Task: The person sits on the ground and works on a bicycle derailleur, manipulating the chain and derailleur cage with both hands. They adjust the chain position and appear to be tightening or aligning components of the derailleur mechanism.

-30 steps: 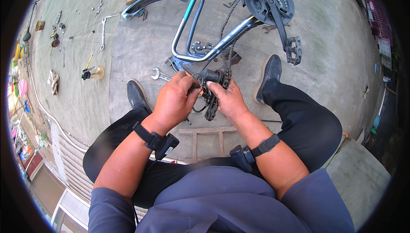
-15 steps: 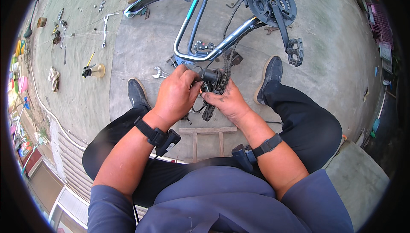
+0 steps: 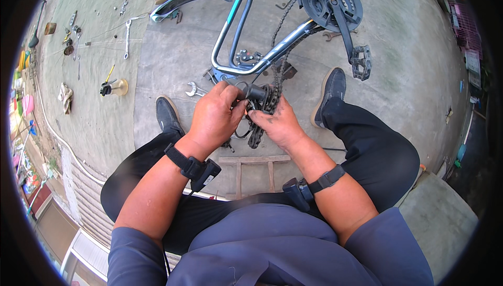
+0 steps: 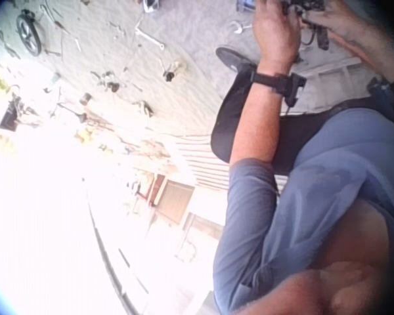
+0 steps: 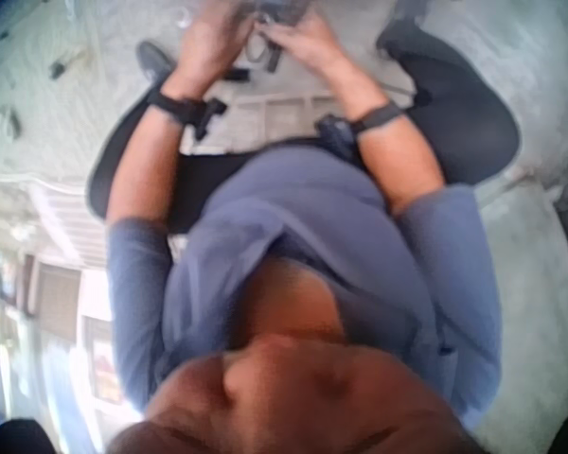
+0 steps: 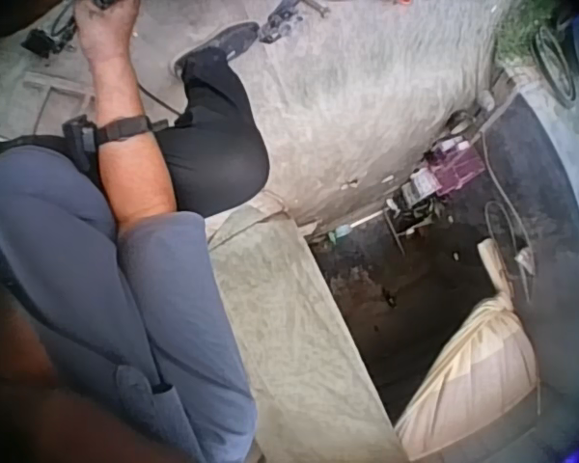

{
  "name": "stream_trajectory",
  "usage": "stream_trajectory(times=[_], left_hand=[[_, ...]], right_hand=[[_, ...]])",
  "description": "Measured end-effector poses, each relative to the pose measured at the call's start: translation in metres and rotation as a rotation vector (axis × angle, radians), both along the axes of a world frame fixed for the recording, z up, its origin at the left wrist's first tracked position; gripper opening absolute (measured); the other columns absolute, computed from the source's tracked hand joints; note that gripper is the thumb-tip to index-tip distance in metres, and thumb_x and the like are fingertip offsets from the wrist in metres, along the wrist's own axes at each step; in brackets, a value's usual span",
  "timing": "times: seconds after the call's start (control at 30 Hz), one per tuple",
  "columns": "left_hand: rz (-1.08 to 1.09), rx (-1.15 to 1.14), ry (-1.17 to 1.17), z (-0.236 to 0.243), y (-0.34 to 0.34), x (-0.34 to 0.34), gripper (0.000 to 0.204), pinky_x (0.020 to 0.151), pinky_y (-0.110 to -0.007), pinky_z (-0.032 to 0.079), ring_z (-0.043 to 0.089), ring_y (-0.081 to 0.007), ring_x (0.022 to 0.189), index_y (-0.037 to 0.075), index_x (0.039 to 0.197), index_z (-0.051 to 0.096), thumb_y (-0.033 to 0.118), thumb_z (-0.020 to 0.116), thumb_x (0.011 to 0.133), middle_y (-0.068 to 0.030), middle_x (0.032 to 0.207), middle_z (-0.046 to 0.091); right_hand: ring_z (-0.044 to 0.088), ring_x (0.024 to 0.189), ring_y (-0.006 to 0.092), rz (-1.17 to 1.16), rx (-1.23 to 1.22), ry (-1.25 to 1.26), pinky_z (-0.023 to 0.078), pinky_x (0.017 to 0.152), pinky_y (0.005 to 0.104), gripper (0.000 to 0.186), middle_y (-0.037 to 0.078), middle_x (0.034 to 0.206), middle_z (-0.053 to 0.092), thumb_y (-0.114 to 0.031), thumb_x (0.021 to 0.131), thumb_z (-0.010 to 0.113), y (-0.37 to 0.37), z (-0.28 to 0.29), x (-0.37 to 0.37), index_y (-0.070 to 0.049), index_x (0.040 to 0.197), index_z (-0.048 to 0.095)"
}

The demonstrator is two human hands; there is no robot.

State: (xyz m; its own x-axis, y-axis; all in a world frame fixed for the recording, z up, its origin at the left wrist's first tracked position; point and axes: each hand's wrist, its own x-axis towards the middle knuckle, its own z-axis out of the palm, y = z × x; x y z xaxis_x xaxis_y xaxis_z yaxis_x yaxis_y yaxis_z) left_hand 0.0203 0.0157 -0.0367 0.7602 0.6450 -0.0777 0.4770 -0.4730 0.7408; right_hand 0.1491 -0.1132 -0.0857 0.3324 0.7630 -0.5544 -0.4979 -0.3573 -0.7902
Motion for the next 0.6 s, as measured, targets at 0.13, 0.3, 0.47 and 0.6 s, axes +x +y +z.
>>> stream_trajectory(times=[0.13, 0.3, 0.47, 0.6], left_hand=[[-0.014, -0.003, -0.028, 0.000, 0.000, -0.002, 0.017, 0.065, -0.042, 0.051, 0.064, -0.0360, 0.075, 0.003, 0.095, 0.062, 0.007, 0.074, 0.085, -0.0149, 0.087, 0.062], [-0.029, -0.055, -0.048, -0.001, 0.000, -0.004, 0.018, 0.065, -0.042, 0.051, 0.064, -0.0355, 0.075, 0.004, 0.099, 0.061, 0.005, 0.072, 0.086, -0.0146, 0.086, 0.062], [-0.030, -0.043, -0.057, 0.000, -0.003, -0.004, 0.018, 0.064, -0.042, 0.050, 0.063, -0.0347, 0.073, 0.005, 0.098, 0.060, 0.005, 0.072, 0.085, -0.0140, 0.084, 0.061], [-0.001, -0.054, -0.073, 0.000, -0.005, -0.005, 0.018, 0.063, -0.041, 0.049, 0.063, -0.0334, 0.072, 0.004, 0.097, 0.059, 0.004, 0.073, 0.085, -0.0135, 0.082, 0.060]], right_hand=[[0.058, 0.099, 0.0107, -0.040, 0.014, 0.018, 0.052, 0.086, 0.0286, 0.048, 0.003, 0.108, 0.062, -0.004, 0.081, 0.076, 0.002, 0.005, -0.001, -0.002, 0.122, 0.051], [0.060, 0.099, 0.0116, -0.001, 0.015, -0.058, 0.051, 0.088, 0.0297, 0.047, 0.004, 0.108, 0.064, -0.004, 0.080, 0.075, 0.002, 0.004, 0.000, -0.002, 0.121, 0.051], [0.061, 0.100, 0.0116, -0.016, 0.021, -0.037, 0.051, 0.089, 0.0296, 0.046, 0.004, 0.109, 0.065, -0.004, 0.080, 0.075, 0.004, 0.008, 0.000, -0.002, 0.120, 0.052], [0.061, 0.100, 0.0112, -0.020, 0.020, -0.009, 0.051, 0.089, 0.0296, 0.045, 0.004, 0.109, 0.065, -0.002, 0.080, 0.074, 0.005, 0.011, 0.001, -0.002, 0.119, 0.052]])
